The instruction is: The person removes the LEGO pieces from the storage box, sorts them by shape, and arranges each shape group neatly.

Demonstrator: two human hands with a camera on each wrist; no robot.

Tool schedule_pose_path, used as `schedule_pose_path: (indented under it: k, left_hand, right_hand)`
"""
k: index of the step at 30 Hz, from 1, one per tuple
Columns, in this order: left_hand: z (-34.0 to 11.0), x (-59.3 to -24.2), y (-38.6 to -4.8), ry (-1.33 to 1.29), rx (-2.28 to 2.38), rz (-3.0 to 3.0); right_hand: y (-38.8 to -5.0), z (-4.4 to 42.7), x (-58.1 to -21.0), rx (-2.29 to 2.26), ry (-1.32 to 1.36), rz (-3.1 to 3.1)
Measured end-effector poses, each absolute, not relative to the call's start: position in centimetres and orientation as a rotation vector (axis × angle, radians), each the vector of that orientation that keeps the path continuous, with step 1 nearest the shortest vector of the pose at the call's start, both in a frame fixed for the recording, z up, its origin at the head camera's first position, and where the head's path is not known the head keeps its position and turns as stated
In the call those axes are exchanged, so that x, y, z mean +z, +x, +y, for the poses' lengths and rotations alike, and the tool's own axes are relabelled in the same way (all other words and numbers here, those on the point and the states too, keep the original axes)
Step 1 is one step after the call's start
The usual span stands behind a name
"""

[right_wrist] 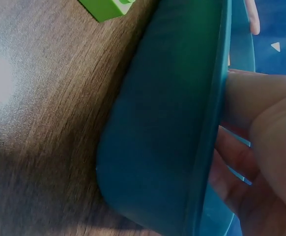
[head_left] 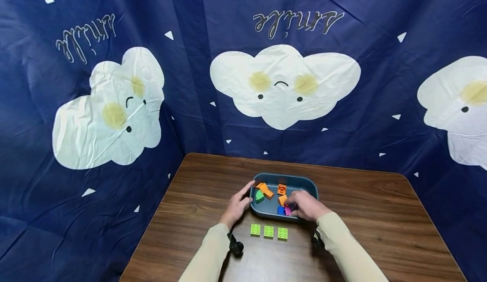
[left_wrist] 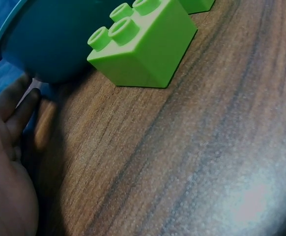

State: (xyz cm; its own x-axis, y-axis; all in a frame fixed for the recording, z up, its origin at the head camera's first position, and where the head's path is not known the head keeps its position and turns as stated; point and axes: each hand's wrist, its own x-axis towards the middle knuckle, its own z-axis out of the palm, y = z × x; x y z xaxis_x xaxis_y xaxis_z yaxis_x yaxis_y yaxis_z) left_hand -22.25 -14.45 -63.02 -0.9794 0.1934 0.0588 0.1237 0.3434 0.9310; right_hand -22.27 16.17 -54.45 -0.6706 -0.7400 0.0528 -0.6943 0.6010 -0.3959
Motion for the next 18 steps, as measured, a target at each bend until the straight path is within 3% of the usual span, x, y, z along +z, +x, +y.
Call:
schedule_pose_path:
  k: [18]
  left_hand:
    - [-14.41,-62.90,-22.26,0.323,1.766,2.507]
  right_hand:
    - [-23.03,15.21,-55.14,-0.469,-1.232,2.694]
